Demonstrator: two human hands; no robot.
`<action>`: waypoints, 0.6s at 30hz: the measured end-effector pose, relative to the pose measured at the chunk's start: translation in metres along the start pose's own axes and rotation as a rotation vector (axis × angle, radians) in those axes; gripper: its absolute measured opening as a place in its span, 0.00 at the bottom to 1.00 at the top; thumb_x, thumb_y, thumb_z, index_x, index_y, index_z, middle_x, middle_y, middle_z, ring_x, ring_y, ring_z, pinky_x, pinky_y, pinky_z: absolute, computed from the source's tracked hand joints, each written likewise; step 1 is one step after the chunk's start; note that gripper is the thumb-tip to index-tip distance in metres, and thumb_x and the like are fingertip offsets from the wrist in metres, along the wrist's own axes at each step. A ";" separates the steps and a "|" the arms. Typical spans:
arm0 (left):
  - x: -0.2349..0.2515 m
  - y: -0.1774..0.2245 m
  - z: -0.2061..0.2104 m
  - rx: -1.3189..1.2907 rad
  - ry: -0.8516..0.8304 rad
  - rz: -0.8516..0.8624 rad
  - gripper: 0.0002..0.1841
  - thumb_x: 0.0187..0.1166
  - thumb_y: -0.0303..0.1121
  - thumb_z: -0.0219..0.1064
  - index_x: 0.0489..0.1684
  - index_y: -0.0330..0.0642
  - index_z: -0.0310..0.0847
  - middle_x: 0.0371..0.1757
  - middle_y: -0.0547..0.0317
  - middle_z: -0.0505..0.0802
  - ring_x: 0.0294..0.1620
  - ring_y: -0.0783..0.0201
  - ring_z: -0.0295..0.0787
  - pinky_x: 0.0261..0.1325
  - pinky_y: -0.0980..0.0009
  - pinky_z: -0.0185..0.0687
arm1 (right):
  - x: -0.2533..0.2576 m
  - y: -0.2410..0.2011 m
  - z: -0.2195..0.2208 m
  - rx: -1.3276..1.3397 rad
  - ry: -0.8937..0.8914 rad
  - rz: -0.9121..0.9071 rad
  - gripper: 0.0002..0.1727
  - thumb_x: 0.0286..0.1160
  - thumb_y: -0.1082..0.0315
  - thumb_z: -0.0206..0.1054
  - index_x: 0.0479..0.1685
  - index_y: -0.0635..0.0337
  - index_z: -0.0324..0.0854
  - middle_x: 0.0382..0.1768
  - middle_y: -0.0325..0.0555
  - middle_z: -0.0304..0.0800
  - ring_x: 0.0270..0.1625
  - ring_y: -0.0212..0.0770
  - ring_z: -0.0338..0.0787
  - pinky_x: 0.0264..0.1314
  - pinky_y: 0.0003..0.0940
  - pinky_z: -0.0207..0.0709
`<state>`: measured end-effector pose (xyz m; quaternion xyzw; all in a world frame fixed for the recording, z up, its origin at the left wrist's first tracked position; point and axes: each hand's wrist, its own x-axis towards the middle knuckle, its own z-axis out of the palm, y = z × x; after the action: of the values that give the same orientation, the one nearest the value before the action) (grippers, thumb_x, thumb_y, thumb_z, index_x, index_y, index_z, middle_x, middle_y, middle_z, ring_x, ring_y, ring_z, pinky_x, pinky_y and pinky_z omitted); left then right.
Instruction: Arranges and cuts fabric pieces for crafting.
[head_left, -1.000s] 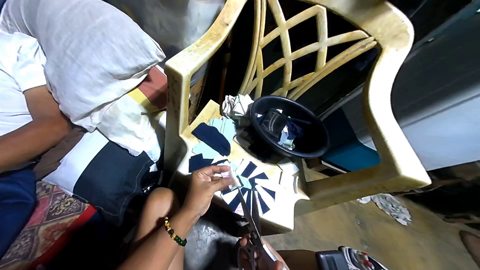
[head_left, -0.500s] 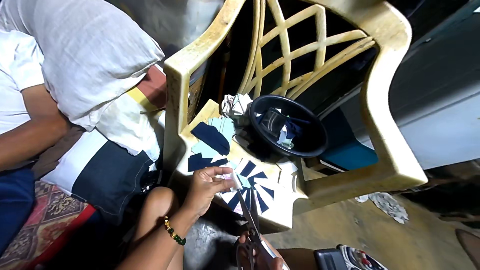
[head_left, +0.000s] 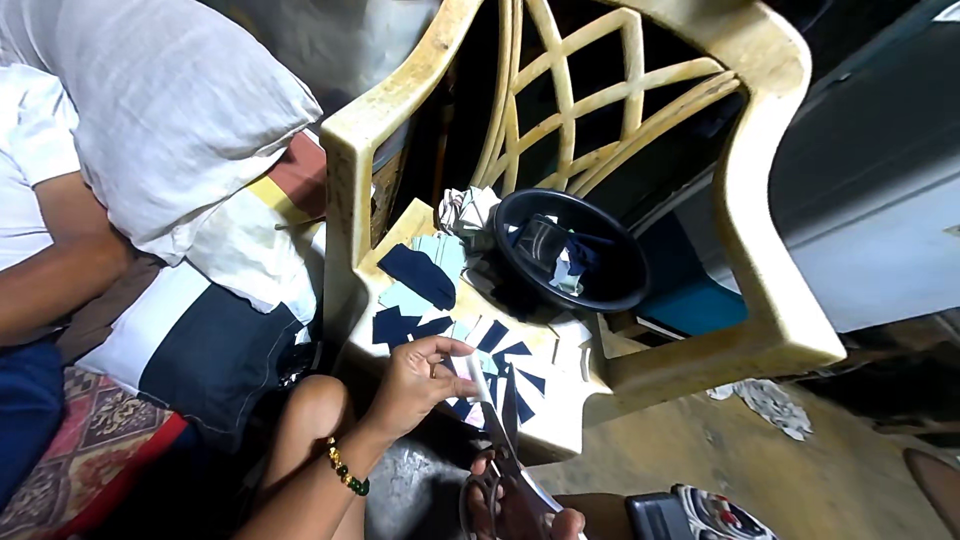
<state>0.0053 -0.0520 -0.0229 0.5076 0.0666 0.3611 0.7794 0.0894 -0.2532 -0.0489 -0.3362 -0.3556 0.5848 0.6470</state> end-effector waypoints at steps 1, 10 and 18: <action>0.000 -0.001 0.000 0.002 0.003 0.011 0.19 0.55 0.09 0.76 0.46 0.31 0.85 0.44 0.60 0.96 0.34 0.71 0.95 0.40 0.74 0.94 | 0.001 0.001 0.001 0.005 0.008 -0.011 0.43 0.62 0.21 0.62 0.69 0.43 0.76 0.39 0.29 0.88 0.37 0.26 0.88 0.40 0.24 0.83; -0.002 0.000 0.002 0.031 0.017 0.028 0.14 0.56 0.09 0.76 0.35 0.35 0.88 0.35 0.67 0.95 0.29 0.75 0.92 0.39 0.75 0.93 | 0.002 0.013 0.000 0.011 0.011 -0.076 0.43 0.64 0.22 0.61 0.71 0.43 0.75 0.38 0.29 0.87 0.34 0.25 0.87 0.39 0.23 0.82; -0.002 -0.002 -0.003 0.058 -0.014 0.045 0.13 0.56 0.10 0.77 0.34 0.35 0.90 0.37 0.66 0.96 0.33 0.74 0.94 0.42 0.75 0.94 | 0.005 0.016 0.003 -0.037 0.006 -0.115 0.41 0.66 0.27 0.67 0.71 0.47 0.72 0.39 0.31 0.86 0.33 0.26 0.86 0.37 0.24 0.83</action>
<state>0.0034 -0.0516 -0.0263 0.5339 0.0602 0.3729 0.7565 0.0792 -0.2468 -0.0608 -0.3289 -0.3830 0.5388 0.6744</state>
